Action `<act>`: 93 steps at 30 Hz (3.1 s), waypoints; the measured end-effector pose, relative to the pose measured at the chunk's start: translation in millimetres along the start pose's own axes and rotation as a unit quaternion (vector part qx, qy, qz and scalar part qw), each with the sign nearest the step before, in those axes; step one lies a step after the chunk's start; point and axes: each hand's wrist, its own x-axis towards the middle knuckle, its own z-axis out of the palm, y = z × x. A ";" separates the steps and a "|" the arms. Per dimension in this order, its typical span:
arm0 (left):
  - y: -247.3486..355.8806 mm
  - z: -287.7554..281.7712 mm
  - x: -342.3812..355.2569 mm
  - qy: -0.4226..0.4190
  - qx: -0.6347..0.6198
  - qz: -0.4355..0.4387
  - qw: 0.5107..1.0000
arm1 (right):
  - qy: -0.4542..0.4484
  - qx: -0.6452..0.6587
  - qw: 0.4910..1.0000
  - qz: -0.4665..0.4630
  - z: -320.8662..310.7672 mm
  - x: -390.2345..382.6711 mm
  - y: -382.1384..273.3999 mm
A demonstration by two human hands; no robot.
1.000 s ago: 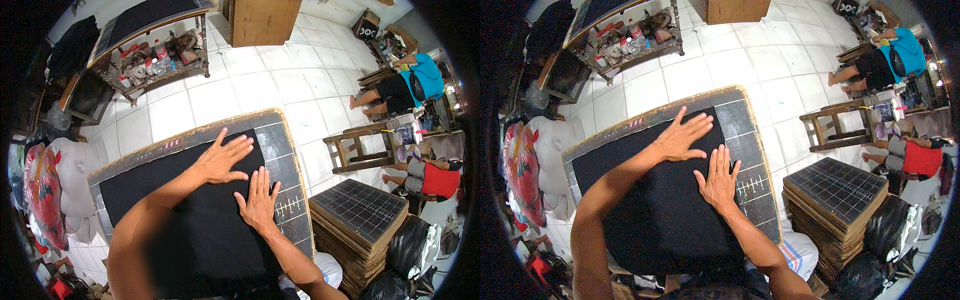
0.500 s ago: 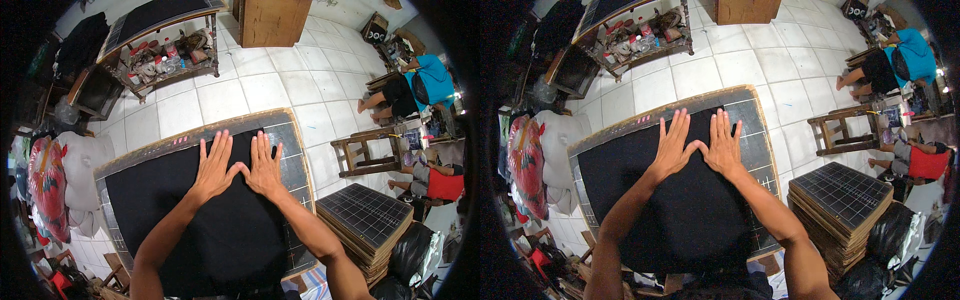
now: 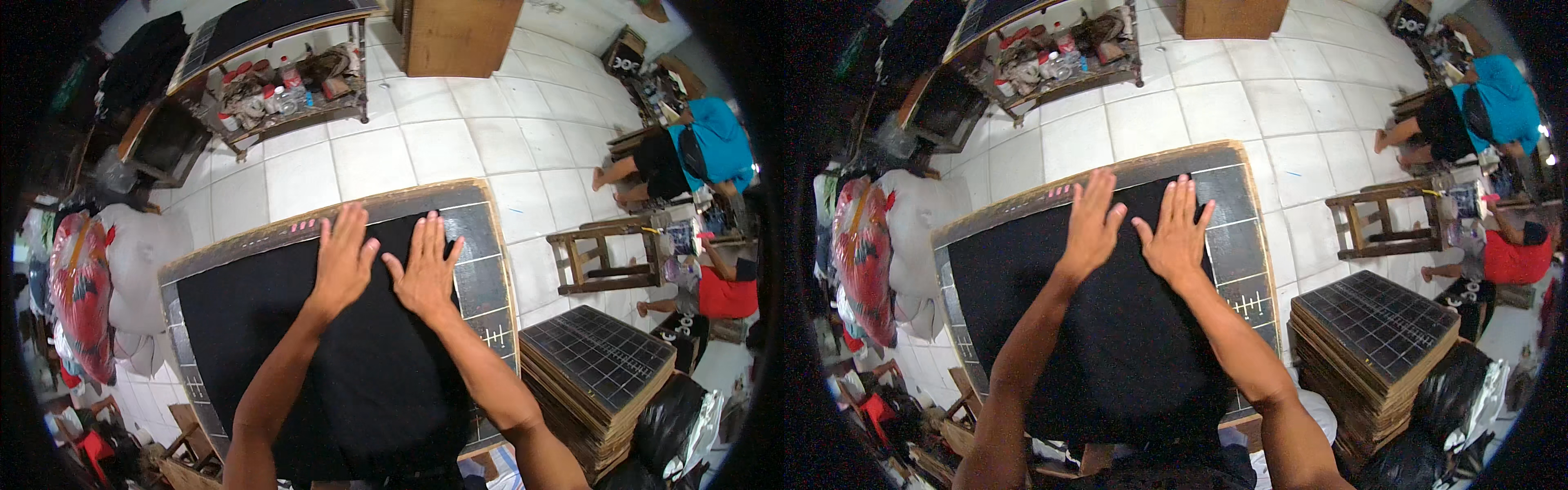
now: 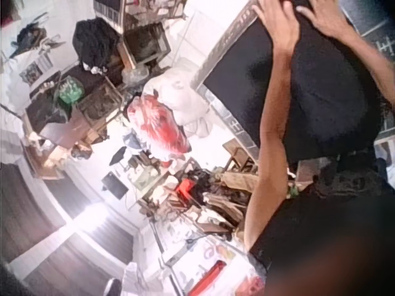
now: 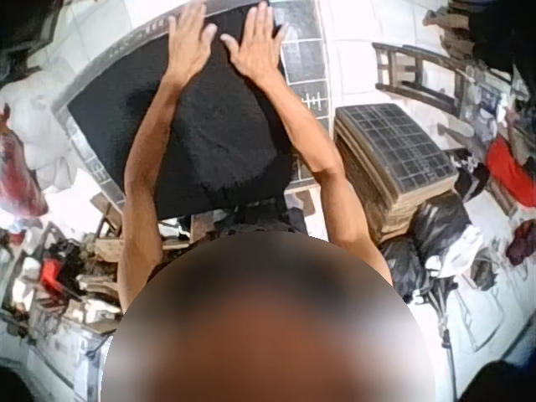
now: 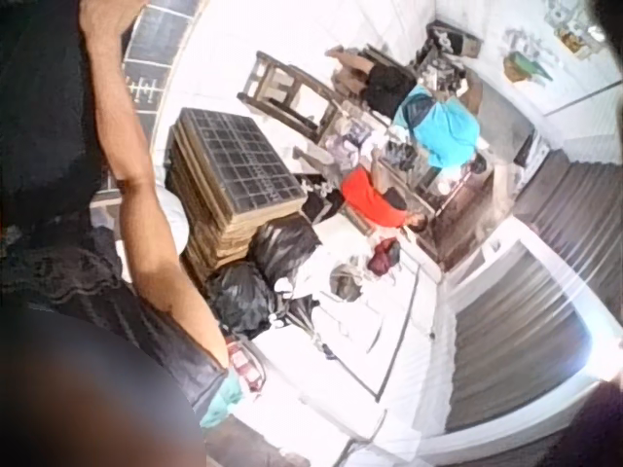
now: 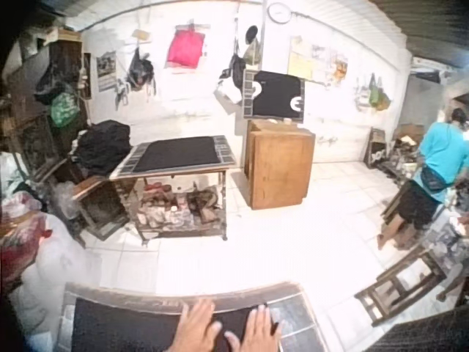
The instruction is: The person prepares a black fabric on a table, aligns it, and secures it with a stapler. Another worker performs screen printing on a nearby table. The camera wearer then staples the fabric edges to the table frame.
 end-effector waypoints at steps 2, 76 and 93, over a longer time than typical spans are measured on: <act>8.8 0.4 -26.2 -0.060 0.023 0.057 0.996 | 0.012 0.028 0.998 -0.046 0.8 -1.3 7.7; 25.5 5.0 -2.7 -0.183 0.126 0.152 0.963 | -0.144 0.041 0.977 -0.153 -42.7 -102.8 55.9; 196.4 26.7 -492.3 0.220 -0.386 -0.693 0.568 | -0.187 0.006 0.869 -0.459 -18.0 -77.3 -28.5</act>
